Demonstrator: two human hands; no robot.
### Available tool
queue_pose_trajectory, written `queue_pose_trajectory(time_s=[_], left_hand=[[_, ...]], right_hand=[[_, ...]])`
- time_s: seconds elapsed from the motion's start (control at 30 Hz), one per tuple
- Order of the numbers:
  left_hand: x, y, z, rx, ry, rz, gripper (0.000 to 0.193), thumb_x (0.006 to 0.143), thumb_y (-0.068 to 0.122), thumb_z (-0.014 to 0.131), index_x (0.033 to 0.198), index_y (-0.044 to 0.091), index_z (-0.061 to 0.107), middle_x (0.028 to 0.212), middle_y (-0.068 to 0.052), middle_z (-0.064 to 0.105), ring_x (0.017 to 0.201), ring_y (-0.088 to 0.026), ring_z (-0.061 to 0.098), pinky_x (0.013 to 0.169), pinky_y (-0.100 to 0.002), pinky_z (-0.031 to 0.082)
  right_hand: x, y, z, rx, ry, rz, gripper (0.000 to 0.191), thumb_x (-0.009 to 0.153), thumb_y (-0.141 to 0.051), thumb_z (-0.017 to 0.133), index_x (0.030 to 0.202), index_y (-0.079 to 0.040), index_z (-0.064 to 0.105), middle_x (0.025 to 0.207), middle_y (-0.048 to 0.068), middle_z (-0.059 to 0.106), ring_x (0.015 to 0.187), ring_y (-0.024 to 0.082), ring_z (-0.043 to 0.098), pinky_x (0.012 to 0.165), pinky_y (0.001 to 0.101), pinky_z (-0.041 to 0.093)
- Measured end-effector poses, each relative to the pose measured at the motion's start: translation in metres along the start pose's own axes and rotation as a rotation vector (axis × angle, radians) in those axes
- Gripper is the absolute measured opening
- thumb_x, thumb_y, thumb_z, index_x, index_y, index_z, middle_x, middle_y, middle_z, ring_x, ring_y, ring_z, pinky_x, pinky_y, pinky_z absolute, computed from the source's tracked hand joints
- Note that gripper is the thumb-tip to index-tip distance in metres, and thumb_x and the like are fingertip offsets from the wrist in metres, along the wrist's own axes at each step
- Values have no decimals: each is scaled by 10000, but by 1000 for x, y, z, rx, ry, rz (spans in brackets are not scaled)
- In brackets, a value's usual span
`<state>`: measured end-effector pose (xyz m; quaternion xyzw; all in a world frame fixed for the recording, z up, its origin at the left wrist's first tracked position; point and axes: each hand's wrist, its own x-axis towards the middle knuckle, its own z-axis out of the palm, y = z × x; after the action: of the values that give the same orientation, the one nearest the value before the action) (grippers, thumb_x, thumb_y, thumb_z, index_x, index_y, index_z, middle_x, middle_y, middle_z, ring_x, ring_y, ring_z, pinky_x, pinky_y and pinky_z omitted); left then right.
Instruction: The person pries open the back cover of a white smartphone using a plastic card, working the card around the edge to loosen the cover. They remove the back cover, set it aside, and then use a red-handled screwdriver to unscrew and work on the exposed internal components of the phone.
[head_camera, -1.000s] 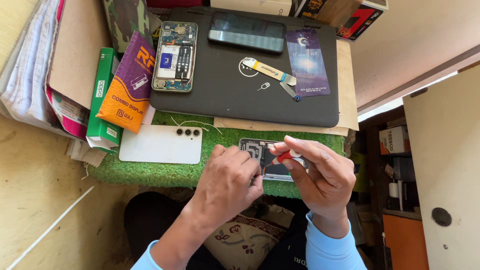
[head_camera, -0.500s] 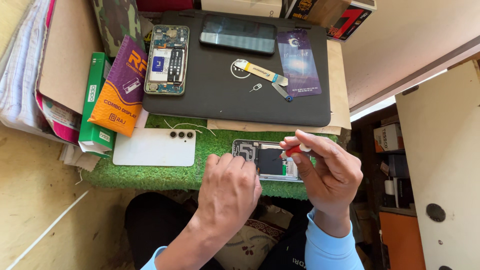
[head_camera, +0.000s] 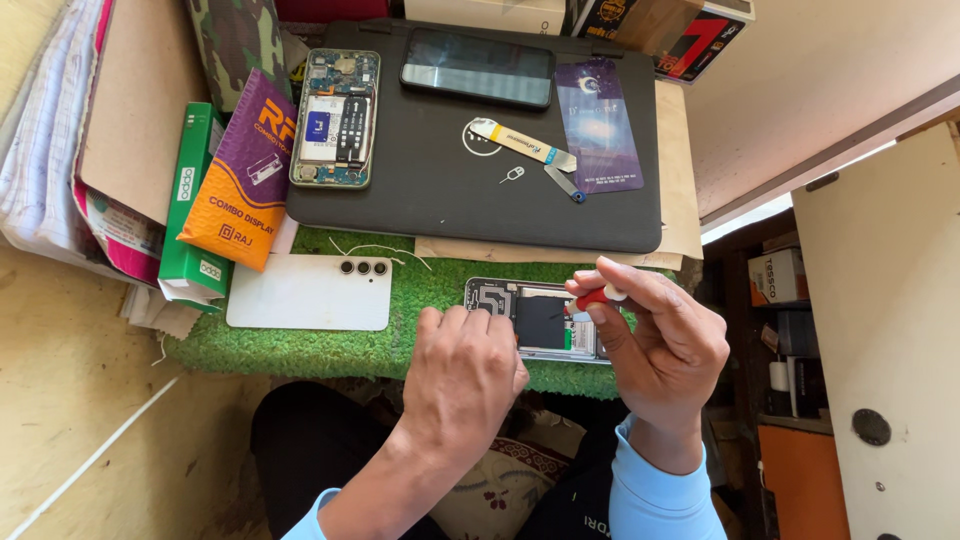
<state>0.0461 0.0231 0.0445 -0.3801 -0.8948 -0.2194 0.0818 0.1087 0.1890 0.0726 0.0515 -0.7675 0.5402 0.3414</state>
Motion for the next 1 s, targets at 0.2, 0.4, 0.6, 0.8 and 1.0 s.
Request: queue_pose_trajectory(time_s=[0.2, 0.4, 0.6, 0.8, 1.0], left_hand=[[-1, -9, 3, 30, -53, 15, 129, 837, 87, 664, 710, 83, 646, 611, -60, 625, 574, -180, 575, 639, -392, 474], [5, -67, -21, 45, 177, -17, 120, 841, 118, 743, 762, 83, 660, 665, -58, 639, 617, -163, 585, 682, -385, 494], [4, -103, -43, -123, 262, -145, 186, 742, 67, 780, 729, 45, 595, 689, -100, 643, 674, -273, 618, 780, -449, 502], [7, -105, -48, -246, 169, -220, 185, 732, 28, 765, 745, 40, 581, 677, -99, 629, 651, -276, 617, 736, -431, 488], [7, -99, -39, -255, 151, -176, 173, 752, 6, 754, 797, 52, 593, 681, -74, 637, 679, -249, 633, 774, -421, 483]], right_hand=[[2, 2, -1, -34, -6, -11, 338, 974, 126, 687, 1304, 67, 642, 1113, 203, 735, 1010, 222, 754, 847, 311, 652], [3, 3, 0, 23, -1, -21, 348, 989, 131, 678, 1327, 59, 633, 1069, 200, 733, 1024, 224, 750, 854, 313, 651], [3, 4, 1, 34, -1, -33, 354, 989, 129, 676, 1333, 56, 630, 1126, 192, 729, 1019, 220, 750, 851, 317, 662], [4, 5, 2, 34, -4, -26, 352, 989, 137, 674, 1329, 59, 631, 1140, 194, 727, 1028, 224, 747, 859, 319, 654], [4, 5, 2, 36, -6, -27, 354, 988, 144, 675, 1329, 57, 633, 1090, 188, 727, 1036, 218, 748, 866, 315, 657]])
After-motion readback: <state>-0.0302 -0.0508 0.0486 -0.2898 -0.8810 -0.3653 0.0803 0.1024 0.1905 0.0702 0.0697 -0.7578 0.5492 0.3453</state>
